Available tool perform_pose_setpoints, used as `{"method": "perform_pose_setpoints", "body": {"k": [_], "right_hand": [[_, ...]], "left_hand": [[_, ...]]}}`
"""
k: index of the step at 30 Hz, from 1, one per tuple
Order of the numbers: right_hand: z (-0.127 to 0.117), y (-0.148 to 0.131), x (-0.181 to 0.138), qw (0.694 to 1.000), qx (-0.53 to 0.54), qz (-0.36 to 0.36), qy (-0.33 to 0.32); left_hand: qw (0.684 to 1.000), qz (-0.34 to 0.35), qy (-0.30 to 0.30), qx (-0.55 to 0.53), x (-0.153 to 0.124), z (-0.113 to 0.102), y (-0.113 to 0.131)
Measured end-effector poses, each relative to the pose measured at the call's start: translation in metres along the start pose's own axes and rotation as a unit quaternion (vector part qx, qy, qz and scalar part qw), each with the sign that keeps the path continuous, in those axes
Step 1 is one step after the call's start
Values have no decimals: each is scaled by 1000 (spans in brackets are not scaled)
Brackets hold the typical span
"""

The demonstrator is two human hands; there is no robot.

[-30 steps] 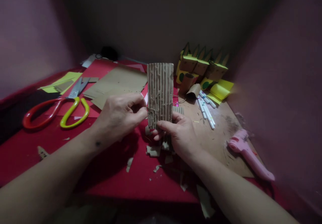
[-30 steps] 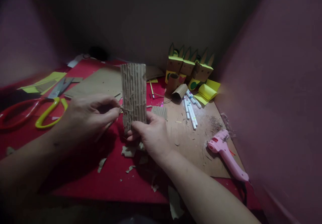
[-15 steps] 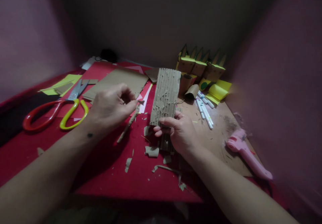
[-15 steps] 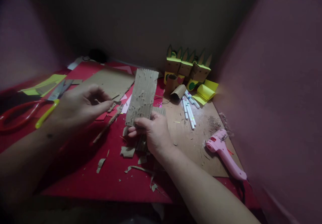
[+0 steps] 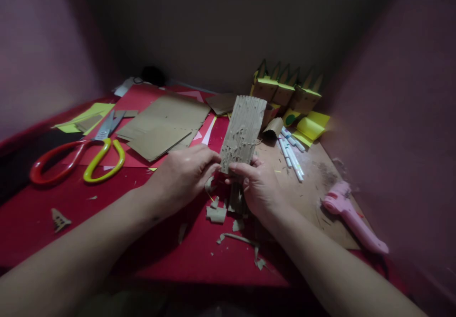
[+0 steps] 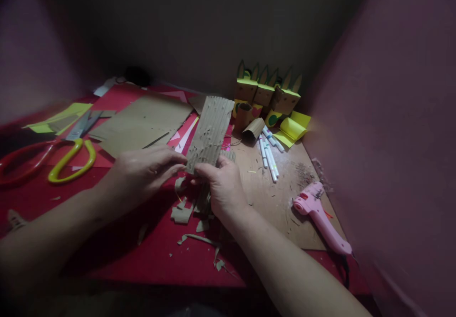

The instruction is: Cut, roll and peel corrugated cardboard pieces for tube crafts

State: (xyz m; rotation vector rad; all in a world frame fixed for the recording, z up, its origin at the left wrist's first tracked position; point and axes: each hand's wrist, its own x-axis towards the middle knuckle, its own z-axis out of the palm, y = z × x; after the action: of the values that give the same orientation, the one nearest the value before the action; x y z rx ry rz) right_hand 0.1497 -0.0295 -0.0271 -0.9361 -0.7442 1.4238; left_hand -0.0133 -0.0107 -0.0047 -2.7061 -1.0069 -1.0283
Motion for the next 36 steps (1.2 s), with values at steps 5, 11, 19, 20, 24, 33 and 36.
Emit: {"method": "perform_pose_setpoints", "body": {"k": [5, 11, 19, 20, 24, 33, 36], "right_hand": [[2, 0, -2, 1000, 11, 13, 9], [2, 0, -1, 1000, 21, 14, 7], [2, 0, -1, 1000, 6, 24, 1], [2, 0, -1, 1000, 6, 23, 0], [1, 0, -1, 1000, 4, 13, -10], [2, 2, -5, 1000, -26, -4, 1], [3, 2, -8, 997, -69, -25, -16]], "left_hand": [[1000, 5, 3, 13, -3, 3, -1], [999, 34, -19, 37, -3, 1, 1], [999, 10, -30, 29, -1, 1, 0], [1000, 5, -28, 12, -1, 0, -1], [999, 3, -12, -40, -2, -1, -3], [984, 68, -52, 159, -5, 4, 8], [972, 78, -48, 216, -4, 2, 15]]}}
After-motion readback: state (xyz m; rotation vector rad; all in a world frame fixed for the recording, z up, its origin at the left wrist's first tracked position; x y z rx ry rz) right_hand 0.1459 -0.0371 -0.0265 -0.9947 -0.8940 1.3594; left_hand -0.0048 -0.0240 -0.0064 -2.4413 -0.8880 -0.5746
